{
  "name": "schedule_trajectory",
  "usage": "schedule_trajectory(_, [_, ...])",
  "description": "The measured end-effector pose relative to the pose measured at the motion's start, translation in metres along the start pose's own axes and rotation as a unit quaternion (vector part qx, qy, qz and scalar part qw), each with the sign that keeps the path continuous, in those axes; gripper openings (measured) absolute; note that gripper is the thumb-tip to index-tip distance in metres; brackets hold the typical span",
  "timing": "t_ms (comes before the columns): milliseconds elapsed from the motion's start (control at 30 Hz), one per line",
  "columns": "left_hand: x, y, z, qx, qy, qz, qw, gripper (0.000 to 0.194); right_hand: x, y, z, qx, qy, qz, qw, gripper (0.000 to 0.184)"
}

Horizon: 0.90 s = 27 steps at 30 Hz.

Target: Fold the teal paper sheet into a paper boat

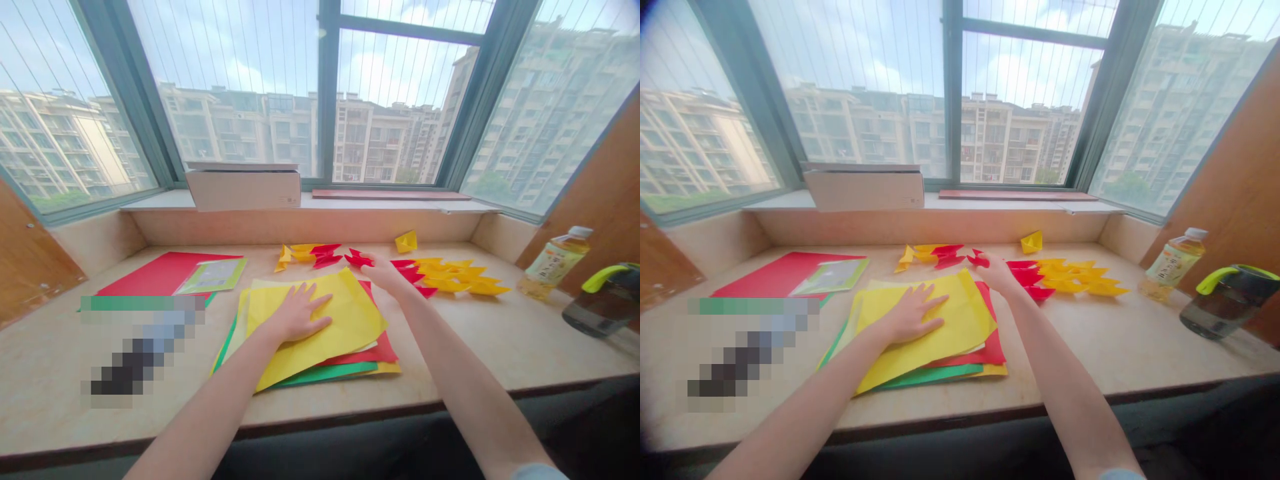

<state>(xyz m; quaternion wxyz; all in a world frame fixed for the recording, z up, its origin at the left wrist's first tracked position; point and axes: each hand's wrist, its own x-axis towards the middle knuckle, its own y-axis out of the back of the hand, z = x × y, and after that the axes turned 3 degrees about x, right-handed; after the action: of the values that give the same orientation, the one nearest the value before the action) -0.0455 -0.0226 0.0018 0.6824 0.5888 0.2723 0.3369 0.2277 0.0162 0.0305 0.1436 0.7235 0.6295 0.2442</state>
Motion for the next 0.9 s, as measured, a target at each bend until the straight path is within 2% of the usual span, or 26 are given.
schedule_trajectory(67, [0.002, -0.002, 0.001, -0.001, -0.002, 0.000, 1.000, 0.069, 0.019, 0.019, 0.004, -0.097, -0.004, 0.043, 0.994, 0.048])
schedule_trajectory(167, [0.003, -0.002, 0.001, -0.010, -0.010, -0.005, 1.000, 0.069, 0.047, 0.047, 0.018, -0.231, -0.031, 0.093, 0.968, 0.052])
schedule_trajectory(333, [0.002, -0.001, 0.001, -0.017, -0.009, -0.003, 1.000, 0.070, 0.080, 0.075, 0.058, -0.372, -0.066, 0.090, 0.922, 0.045])
schedule_trajectory(467, [0.004, -0.002, 0.000, -0.036, -0.013, -0.007, 0.999, 0.071, 0.099, 0.078, 0.085, -0.430, -0.116, 0.087, 0.891, 0.038])
schedule_trajectory(600, [0.007, -0.002, -0.001, -0.051, -0.020, -0.011, 0.998, 0.073, 0.109, 0.073, 0.099, -0.460, -0.137, 0.088, 0.873, 0.034])
schedule_trajectory(733, [0.007, -0.001, 0.000, -0.062, -0.024, -0.017, 0.998, 0.073, 0.112, 0.070, 0.100, -0.479, -0.132, 0.088, 0.863, 0.034])
schedule_trajectory(900, [0.006, 0.000, 0.002, -0.067, -0.020, -0.017, 0.997, 0.072, 0.117, 0.071, 0.091, -0.482, -0.137, 0.071, 0.862, 0.030])
